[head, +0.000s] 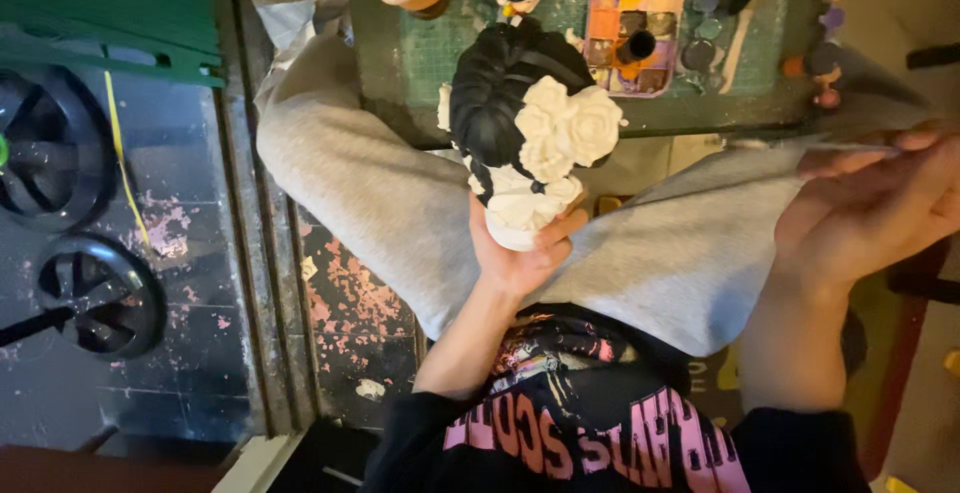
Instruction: The person sits cross-legged on the floor holding a black-and-white figurine in one hand and paints its raised details with a small brush, dipping the brush toward the paint palette on the table and rotating the figurine to reach different sides.
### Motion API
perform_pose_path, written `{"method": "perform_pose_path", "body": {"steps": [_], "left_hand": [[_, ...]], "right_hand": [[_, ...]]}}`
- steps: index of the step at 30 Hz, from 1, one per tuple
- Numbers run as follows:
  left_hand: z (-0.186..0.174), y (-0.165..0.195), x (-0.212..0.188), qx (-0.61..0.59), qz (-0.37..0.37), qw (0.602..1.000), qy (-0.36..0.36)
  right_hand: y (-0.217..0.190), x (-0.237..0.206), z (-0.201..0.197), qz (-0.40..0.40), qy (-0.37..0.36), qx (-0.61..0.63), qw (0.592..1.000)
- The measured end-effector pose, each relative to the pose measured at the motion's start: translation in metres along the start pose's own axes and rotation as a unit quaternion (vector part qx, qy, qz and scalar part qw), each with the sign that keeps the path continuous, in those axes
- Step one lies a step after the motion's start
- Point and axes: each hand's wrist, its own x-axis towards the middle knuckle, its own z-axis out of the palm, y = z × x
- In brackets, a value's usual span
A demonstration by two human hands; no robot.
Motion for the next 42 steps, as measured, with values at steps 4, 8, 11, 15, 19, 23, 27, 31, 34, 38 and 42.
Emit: {"method": "perform_pose_path", "body": {"steps": [4, 8, 11, 15, 19, 23, 27, 31, 34, 38, 42], "left_hand": [[0.002, -0.002, 0.000, 0.004, -0.004, 1.000, 0.006], [-0.001, -0.008, -0.004, -0.002, -0.011, 1.000, 0.022], [-0.006, -0.013, -0.008, -0.010, -0.022, 0.999, 0.047], [-0.011, -0.019, -0.012, -0.011, -0.043, 0.996, 0.077], [-0.013, -0.024, -0.015, -0.051, -0.062, 0.996, 0.037], [-0.014, -0.023, -0.016, -0.040, -0.068, 0.996, 0.046], [-0.015, -0.021, -0.017, -0.009, -0.069, 0.995, 0.078], [-0.013, -0.023, -0.017, -0.017, -0.065, 0.995, 0.067], [-0.011, -0.023, -0.015, -0.019, -0.058, 0.996, 0.058], [-0.009, -0.023, -0.013, -0.016, -0.056, 0.996, 0.065], [-0.005, -0.024, -0.014, -0.008, -0.053, 0.995, 0.080]], "right_hand": [[-0.020, -0.013, 0.002, 0.022, -0.020, 0.017, 0.999], [-0.029, -0.025, 0.008, -0.003, -0.008, 0.040, 0.999], [-0.036, -0.029, 0.012, -0.106, -0.082, -0.002, 0.991], [-0.059, -0.033, 0.015, -0.303, -0.231, -0.070, 0.922], [-0.082, -0.039, 0.024, -0.237, -0.261, -0.198, 0.915], [-0.079, -0.044, 0.043, -0.294, -0.227, -0.177, 0.912], [-0.074, -0.040, 0.065, -0.389, -0.092, -0.210, 0.892], [-0.090, -0.025, 0.081, -0.390, -0.261, -0.172, 0.866], [-0.105, -0.016, 0.091, -0.386, -0.306, -0.202, 0.846], [-0.115, -0.015, 0.097, -0.388, -0.297, -0.221, 0.844], [-0.117, -0.018, 0.094, -0.329, -0.338, -0.280, 0.836]]}}
